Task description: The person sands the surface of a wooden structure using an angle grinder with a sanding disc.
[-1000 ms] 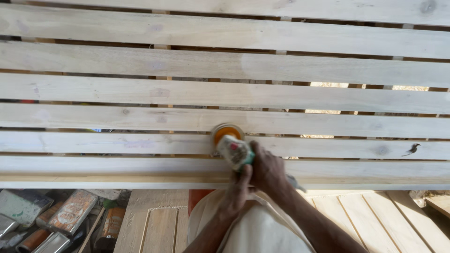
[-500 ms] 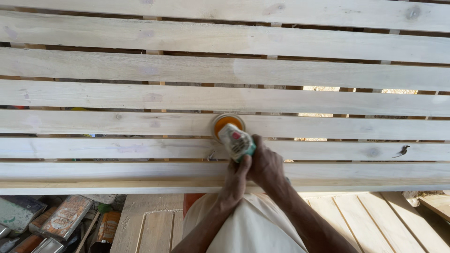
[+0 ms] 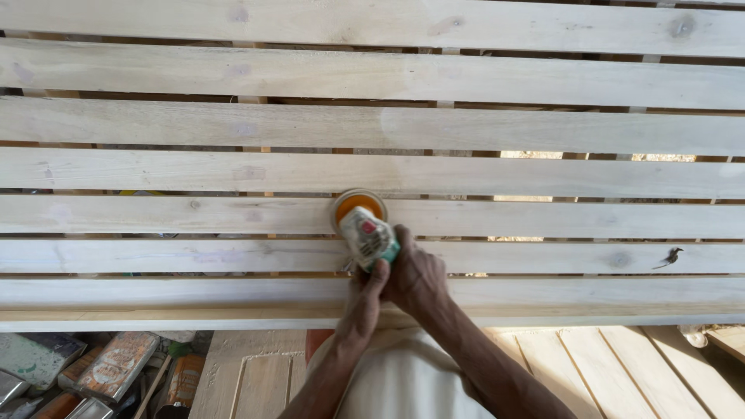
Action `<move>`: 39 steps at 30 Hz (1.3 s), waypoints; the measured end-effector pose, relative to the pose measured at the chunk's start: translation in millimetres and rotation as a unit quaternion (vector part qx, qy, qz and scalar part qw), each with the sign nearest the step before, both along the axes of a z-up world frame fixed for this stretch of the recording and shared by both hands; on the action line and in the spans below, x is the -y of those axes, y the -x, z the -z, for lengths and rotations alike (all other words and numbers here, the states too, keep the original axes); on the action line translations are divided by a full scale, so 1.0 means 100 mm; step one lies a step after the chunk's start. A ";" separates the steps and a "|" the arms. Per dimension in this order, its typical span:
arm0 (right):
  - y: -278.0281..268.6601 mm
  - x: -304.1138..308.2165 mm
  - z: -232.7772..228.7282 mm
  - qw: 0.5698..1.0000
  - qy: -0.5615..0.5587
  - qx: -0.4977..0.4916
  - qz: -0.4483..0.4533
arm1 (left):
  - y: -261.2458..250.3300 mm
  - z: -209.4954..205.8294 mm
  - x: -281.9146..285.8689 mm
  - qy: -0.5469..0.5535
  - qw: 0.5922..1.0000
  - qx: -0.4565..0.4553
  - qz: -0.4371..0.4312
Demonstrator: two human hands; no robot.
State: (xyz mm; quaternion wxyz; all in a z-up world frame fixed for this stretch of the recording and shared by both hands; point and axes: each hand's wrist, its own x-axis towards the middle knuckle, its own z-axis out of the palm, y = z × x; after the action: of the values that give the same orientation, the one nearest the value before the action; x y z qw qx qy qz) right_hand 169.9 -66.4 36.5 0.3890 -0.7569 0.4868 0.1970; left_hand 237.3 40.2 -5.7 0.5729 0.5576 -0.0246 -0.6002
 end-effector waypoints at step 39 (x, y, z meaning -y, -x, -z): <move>-3.71 -1.71 -0.02 0.987 0.049 0.026 -0.150 | -3.44 -0.06 -1.77 -0.006 0.991 0.011 -0.132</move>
State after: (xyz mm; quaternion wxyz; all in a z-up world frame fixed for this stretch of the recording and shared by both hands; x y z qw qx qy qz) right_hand 540.6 104.7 38.7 0.3295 -0.8445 0.3665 0.2096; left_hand 580.9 217.3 0.4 0.6436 0.5657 0.0466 -0.5134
